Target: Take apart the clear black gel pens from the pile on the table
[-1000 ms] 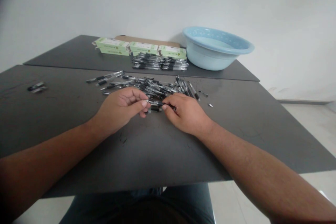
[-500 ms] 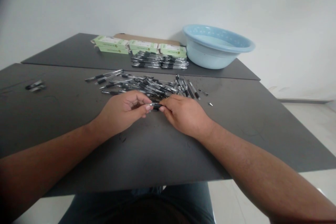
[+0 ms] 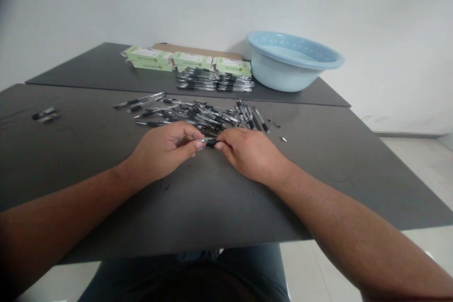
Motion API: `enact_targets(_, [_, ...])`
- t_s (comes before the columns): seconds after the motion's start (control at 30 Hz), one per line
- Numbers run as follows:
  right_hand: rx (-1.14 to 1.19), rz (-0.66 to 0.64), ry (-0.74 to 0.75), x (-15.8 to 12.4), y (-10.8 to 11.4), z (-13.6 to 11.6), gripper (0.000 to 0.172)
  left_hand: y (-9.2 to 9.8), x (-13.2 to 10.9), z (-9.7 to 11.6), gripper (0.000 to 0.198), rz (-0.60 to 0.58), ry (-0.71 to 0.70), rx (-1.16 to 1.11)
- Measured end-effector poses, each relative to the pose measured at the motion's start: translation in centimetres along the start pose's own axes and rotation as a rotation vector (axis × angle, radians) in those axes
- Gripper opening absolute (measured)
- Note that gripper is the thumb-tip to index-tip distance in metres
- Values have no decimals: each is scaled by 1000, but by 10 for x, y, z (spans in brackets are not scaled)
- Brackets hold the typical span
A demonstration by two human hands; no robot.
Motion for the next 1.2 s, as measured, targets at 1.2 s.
enact_targets(1.2, [95, -36, -5, 1, -1, 2, 13, -2, 1, 1, 10, -26, -37, 19])
Point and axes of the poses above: each hand's wrist, its own x-axis towards the middle knuckle, its own y-axis out of the back of the hand, z = x × y, the point moved 3 cm from there along x, towards the middle knuckle, and after that the axes turned 10 degrees about -z, right-handed, at the moved point
